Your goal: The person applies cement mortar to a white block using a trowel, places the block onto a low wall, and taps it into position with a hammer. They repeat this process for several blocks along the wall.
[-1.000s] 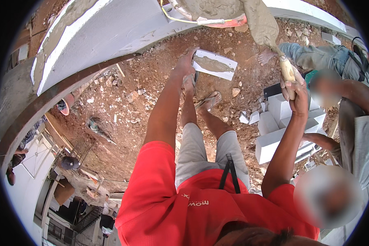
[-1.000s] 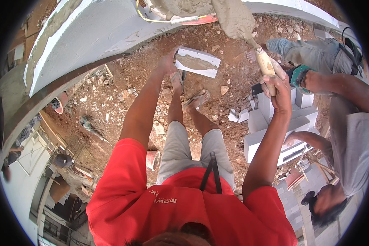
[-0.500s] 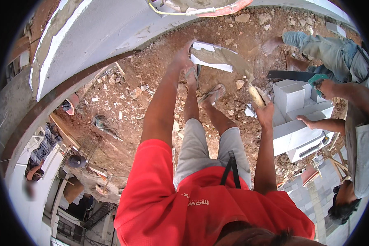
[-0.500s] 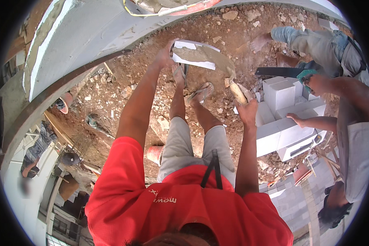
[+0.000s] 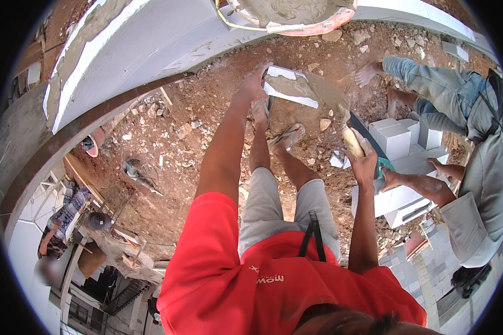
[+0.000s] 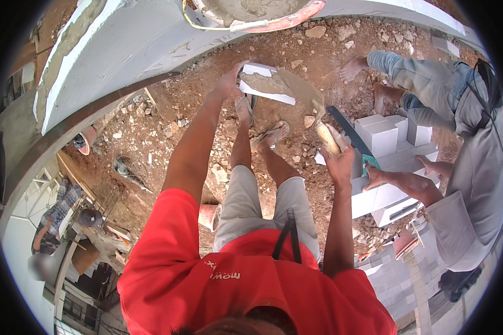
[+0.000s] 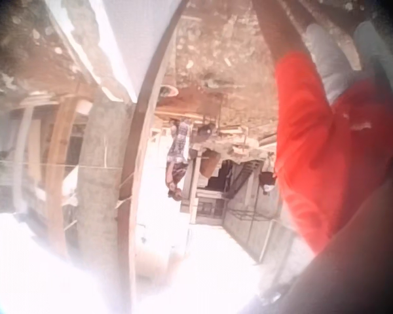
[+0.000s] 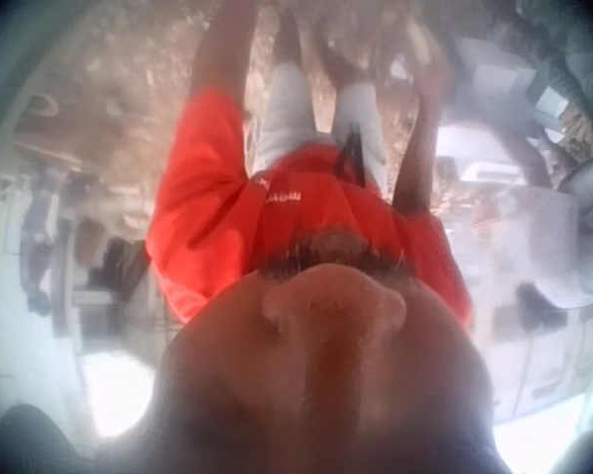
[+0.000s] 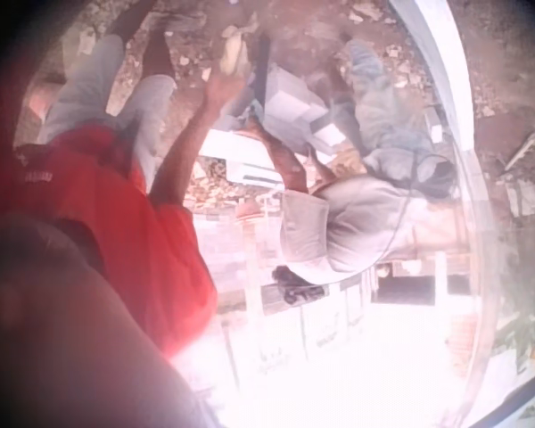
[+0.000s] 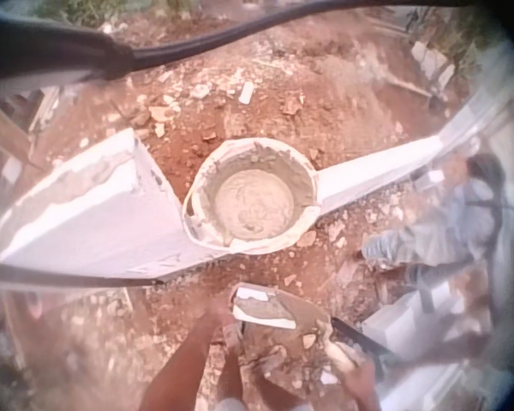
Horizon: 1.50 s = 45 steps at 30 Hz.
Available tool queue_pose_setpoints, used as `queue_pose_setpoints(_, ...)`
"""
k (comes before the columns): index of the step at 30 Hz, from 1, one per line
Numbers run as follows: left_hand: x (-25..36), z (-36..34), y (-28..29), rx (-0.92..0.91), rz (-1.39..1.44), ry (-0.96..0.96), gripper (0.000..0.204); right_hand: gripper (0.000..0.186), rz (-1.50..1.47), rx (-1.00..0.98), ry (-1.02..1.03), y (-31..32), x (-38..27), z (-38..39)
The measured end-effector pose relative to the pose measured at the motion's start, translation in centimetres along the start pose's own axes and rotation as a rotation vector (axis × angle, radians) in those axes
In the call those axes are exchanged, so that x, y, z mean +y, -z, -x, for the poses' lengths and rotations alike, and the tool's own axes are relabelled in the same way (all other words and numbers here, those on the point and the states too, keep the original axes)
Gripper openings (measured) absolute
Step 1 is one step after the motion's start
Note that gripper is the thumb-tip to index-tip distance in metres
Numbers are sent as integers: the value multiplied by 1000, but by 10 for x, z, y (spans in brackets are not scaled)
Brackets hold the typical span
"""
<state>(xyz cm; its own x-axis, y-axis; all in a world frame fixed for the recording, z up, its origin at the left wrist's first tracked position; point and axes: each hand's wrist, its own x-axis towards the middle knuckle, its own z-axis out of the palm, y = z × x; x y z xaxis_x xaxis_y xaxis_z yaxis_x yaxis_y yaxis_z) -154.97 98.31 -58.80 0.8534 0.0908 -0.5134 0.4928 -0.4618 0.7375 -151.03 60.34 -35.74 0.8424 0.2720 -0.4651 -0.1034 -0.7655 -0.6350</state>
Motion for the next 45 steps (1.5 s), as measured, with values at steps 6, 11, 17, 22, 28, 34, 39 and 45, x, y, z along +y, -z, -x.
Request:
queue_pose_setpoints(6,-9,-6,5,-12,-54,-37,122,57,272,51,163,-43,-6,-34)
queue_pose_setpoints(11,8,-4,14,-64,-53,19,121,53,283,71,40,-65,-15,-38)
queue_pose_setpoints(17,5,-5,16,-64,-70,-19,123,59,-135,101,125,48,-86,-17)
queue_pose_setpoints(22,-20,-13,11,-114,-137,1,124,60,-234,101,10,88,-195,-70)
queue_pose_setpoints(28,-27,-14,8,-134,-181,-55,125,55,-372,225,-57,39,-204,-151)
queue_pose_setpoints(34,-14,-12,8,-110,-189,-116,125,38,-360,285,-355,-77,53,-147)
queue_pose_setpoints(39,-22,-13,7,-115,-173,-91,118,89,157,-64,-57,-164,139,-176)
queue_pose_setpoints(45,-24,-44,-19,-113,-180,-104,94,101,151,-154,407,-172,164,-207)
